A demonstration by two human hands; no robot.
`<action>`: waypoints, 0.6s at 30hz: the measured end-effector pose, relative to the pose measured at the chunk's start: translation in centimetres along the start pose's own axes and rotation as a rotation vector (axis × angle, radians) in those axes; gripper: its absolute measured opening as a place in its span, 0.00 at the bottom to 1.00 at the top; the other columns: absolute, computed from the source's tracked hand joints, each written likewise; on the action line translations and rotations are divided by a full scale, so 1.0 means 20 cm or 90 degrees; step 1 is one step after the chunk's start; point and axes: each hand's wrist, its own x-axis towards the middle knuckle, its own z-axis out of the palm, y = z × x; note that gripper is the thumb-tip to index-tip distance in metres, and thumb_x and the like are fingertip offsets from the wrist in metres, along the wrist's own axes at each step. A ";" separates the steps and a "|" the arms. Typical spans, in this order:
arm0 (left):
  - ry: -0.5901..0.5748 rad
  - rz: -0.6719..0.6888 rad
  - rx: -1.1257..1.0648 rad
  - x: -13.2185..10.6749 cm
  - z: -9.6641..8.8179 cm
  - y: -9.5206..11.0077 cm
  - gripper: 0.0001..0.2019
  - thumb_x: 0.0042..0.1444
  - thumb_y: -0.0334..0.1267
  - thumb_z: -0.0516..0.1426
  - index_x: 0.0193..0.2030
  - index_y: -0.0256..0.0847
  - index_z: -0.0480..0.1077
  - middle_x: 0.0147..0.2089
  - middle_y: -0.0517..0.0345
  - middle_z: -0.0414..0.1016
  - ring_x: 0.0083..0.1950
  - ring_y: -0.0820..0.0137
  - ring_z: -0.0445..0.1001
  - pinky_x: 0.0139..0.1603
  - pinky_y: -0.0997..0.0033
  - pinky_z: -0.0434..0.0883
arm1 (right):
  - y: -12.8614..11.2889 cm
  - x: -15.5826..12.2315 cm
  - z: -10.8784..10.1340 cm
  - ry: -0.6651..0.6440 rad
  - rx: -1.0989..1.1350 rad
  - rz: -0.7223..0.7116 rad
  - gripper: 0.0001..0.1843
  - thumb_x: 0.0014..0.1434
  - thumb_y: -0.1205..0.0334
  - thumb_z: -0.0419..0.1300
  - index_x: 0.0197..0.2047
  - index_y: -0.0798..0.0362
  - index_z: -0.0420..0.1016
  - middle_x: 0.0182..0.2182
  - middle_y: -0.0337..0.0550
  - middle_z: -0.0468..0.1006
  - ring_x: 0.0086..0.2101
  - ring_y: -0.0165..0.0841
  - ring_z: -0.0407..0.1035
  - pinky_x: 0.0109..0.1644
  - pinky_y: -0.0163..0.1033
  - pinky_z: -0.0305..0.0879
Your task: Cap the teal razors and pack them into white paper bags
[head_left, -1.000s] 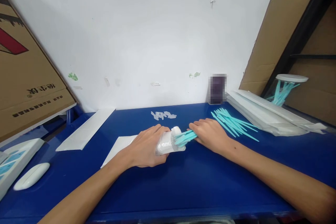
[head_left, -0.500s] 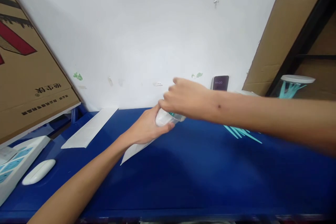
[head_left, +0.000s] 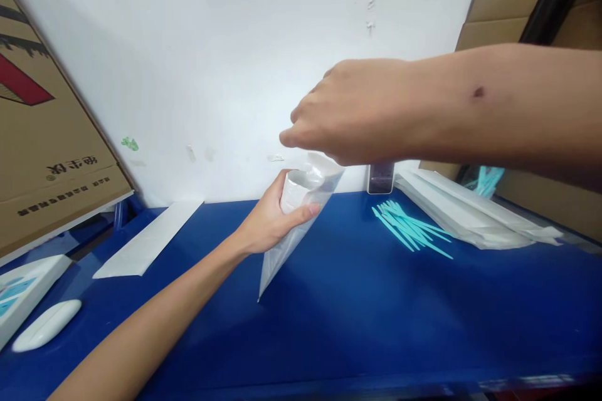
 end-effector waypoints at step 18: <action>0.053 -0.051 0.226 -0.06 -0.19 -0.33 0.26 0.65 0.55 0.48 0.64 0.45 0.62 0.63 0.47 0.64 0.63 0.56 0.65 0.62 0.56 0.65 | 0.38 -0.54 -0.52 -0.341 -0.302 0.254 0.32 0.56 0.40 0.56 0.25 0.64 0.79 0.33 0.45 0.83 0.33 0.26 0.76 0.31 0.40 0.56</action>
